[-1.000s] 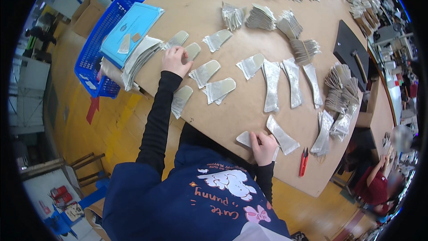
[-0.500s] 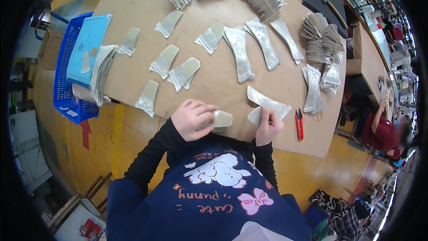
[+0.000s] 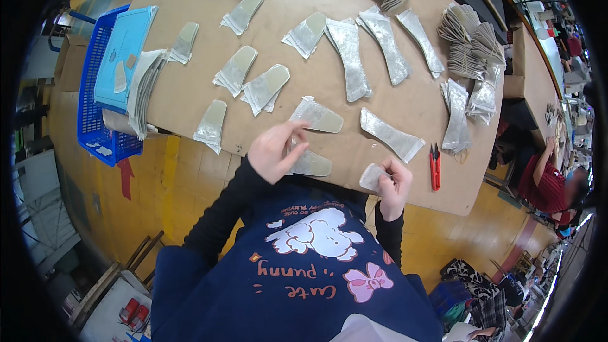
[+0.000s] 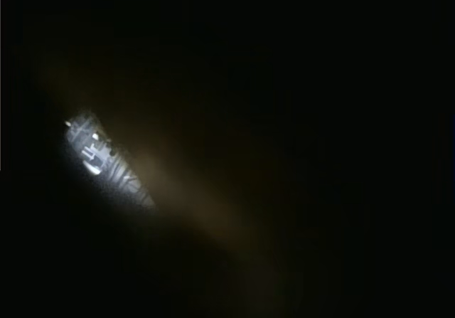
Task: The person repeatedly picks up small fabric pieces and places them into clear plastic bags on a table. They then stack the filled bags into neat piles. The process is continuous and repetitive throughout the clip.
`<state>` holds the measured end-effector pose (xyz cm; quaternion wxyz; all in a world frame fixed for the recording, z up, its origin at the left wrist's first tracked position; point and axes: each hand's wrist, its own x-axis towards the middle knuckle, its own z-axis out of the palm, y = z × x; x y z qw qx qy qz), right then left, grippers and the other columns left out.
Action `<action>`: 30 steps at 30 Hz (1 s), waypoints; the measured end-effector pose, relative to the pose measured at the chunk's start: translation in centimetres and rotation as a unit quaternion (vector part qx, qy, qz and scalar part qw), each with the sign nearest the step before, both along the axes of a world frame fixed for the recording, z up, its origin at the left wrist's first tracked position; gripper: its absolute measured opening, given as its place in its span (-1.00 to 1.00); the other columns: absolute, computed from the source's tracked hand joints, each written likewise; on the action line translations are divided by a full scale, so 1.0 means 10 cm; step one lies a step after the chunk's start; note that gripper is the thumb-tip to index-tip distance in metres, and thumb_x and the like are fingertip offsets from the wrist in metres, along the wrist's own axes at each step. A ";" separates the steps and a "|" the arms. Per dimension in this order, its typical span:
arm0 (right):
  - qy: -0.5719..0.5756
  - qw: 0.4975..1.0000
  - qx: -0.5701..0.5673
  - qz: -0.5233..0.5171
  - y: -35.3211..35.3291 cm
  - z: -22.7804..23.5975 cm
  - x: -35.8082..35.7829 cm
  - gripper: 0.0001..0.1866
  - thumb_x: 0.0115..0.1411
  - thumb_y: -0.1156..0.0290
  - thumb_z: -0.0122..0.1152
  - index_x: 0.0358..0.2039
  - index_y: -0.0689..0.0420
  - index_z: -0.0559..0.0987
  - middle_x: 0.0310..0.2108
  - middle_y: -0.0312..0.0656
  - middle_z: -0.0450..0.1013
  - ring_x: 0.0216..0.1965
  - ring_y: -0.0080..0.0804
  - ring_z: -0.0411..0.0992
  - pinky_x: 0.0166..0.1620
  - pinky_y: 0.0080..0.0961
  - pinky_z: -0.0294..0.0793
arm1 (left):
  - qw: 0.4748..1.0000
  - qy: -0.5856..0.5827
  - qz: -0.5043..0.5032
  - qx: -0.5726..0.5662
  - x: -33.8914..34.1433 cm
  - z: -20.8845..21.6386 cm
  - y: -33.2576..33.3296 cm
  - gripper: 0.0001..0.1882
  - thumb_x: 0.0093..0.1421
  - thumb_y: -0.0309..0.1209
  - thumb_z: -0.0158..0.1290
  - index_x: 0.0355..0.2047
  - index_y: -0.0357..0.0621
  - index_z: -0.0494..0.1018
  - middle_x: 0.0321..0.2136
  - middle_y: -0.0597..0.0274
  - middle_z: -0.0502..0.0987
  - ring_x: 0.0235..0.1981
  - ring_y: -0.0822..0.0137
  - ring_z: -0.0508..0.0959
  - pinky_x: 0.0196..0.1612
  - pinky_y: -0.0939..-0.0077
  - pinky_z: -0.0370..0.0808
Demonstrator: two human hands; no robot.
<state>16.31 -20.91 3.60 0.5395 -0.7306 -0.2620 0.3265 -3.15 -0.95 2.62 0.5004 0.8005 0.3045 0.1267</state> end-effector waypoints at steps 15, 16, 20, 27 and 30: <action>0.157 0.973 -0.098 0.136 0.28 0.08 -0.07 -0.74 0.30 0.55 0.10 0.00 0.21 0.54 -0.57 -0.53 0.32 -0.57 -0.79 0.20 -0.50 -0.77 0.13 | 0.984 0.023 -0.059 0.165 0.03 -0.26 -0.38 -0.89 0.11 -0.44 0.17 -0.36 -0.09 0.47 -0.43 0.25 0.44 -0.39 0.21 0.57 -0.36 0.35 0.52; 0.188 0.957 -0.118 0.189 0.25 0.14 -0.08 -0.68 0.31 0.53 0.09 0.06 0.21 0.54 -0.57 -0.54 0.33 -0.57 -0.79 0.21 -0.49 -0.77 0.16 | 0.983 0.017 -0.059 0.174 0.03 -0.27 -0.39 -0.89 0.10 -0.45 0.16 -0.36 -0.10 0.46 -0.43 0.25 0.44 -0.39 0.21 0.57 -0.37 0.36 0.52; -0.145 0.869 -0.268 0.389 0.23 0.19 -0.28 -0.43 0.29 0.05 0.11 0.26 -0.04 0.42 -0.68 -0.02 0.47 -0.59 0.00 0.49 -0.46 -0.19 0.48 | 0.979 -0.011 -0.048 0.197 0.02 -0.30 -0.43 -0.88 0.08 -0.48 0.14 -0.36 -0.13 0.44 -0.41 0.23 0.44 -0.39 0.21 0.57 -0.38 0.37 0.53; -0.218 0.839 -0.307 0.393 0.24 0.23 -0.50 -0.37 0.28 0.01 0.12 0.33 -0.14 0.32 -0.69 0.00 0.46 -0.61 0.03 0.49 -0.46 -0.14 0.50 | 0.976 0.082 -0.032 0.197 0.10 -0.30 -0.55 -0.91 0.17 -0.51 0.09 -0.31 -0.18 0.41 -0.35 0.10 0.40 -0.33 0.13 0.54 -0.30 0.33 0.51; -0.217 0.845 -0.301 0.384 0.26 0.23 -0.45 -0.42 0.30 0.04 0.10 0.31 -0.14 0.37 -0.69 0.00 0.46 -0.60 0.02 0.49 -0.44 -0.15 0.50 | 0.997 0.016 0.038 0.063 0.03 -0.28 -0.42 -0.92 0.20 -0.54 0.08 -0.32 -0.26 0.40 -0.37 0.07 0.42 -0.35 0.05 0.51 -0.30 0.29 0.46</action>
